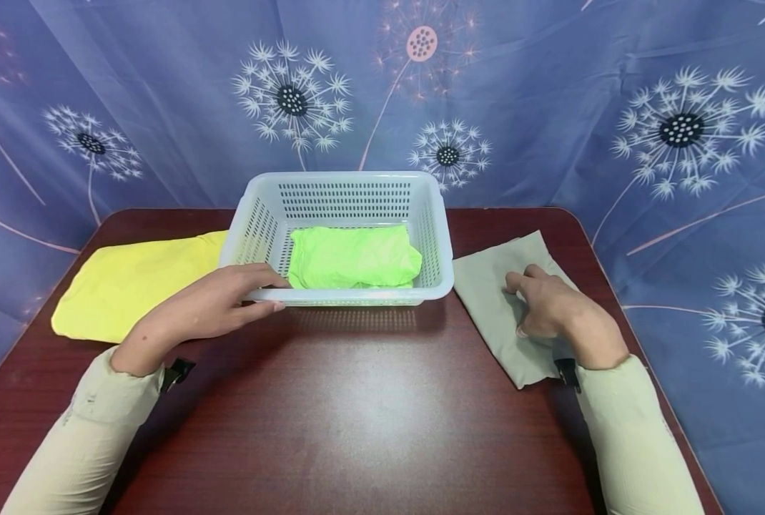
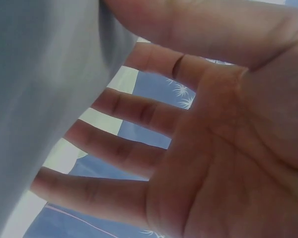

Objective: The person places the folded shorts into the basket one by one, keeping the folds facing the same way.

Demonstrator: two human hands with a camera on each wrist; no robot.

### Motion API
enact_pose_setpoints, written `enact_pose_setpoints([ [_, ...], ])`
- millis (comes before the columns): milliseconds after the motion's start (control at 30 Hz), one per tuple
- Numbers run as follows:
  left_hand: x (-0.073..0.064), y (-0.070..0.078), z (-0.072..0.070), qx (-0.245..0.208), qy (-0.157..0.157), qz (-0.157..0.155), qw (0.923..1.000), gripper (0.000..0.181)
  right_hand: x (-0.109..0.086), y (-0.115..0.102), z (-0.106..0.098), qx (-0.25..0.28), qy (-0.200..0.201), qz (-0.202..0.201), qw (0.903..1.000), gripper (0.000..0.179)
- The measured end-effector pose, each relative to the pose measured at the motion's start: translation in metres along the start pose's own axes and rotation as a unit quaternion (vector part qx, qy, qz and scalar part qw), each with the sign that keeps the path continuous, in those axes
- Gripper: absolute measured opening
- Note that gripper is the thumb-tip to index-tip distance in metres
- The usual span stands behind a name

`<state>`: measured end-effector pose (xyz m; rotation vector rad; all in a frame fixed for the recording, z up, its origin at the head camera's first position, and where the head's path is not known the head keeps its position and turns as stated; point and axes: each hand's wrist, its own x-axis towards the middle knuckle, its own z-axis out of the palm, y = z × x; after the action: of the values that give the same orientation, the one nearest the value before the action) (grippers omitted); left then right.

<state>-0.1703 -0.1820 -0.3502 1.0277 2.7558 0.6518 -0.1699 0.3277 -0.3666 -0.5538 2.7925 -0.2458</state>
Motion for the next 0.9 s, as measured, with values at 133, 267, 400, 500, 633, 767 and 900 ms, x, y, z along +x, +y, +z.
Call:
enact_pose_setpoints([
  [133, -0.0004, 0.0004, -0.0003, 0.002, 0.0, -0.001, 1.0, 0.016, 0.0001, -0.0012, 0.0003, -0.002, 0.004, -0.005, 1.0, 0.063],
  [267, -0.0009, 0.0004, -0.0004, 0.005, 0.0, 0.0, 1.0, 0.017, -0.0004, -0.0014, 0.0013, -0.004, 0.011, -0.016, 0.9998, 0.065],
  [400, -0.0008, 0.0, 0.0, 0.007, 0.0, -0.001, 1.0, 0.017, -0.002, -0.0015, 0.0021, -0.005, 0.013, -0.025, 0.9996, 0.066],
  [500, -0.0007, -0.0006, 0.0006, 0.009, -0.001, 0.0, 1.0, 0.016, -0.0038, -0.0018, 0.0028, -0.006, 0.012, -0.03, 0.9995, 0.067],
  [633, -0.0009, -0.0013, 0.001, 0.012, -0.002, 0.006, 0.9999, 0.012, -0.0055, -0.0026, 0.0036, -0.009, 0.01, -0.035, 0.9993, 0.067],
  [767, -0.0013, -0.0013, 0.0005, 0.014, -0.003, 0.009, 0.9999, 0.011, -0.0055, -0.0038, 0.0038, -0.01, 0.007, -0.036, 0.9993, 0.067],
  [900, -0.0015, -0.0011, 0.0002, 0.015, -0.004, 0.009, 0.9998, 0.011, -0.0061, -0.0034, 0.0044, -0.008, 0.008, -0.042, 0.999, 0.066],
])
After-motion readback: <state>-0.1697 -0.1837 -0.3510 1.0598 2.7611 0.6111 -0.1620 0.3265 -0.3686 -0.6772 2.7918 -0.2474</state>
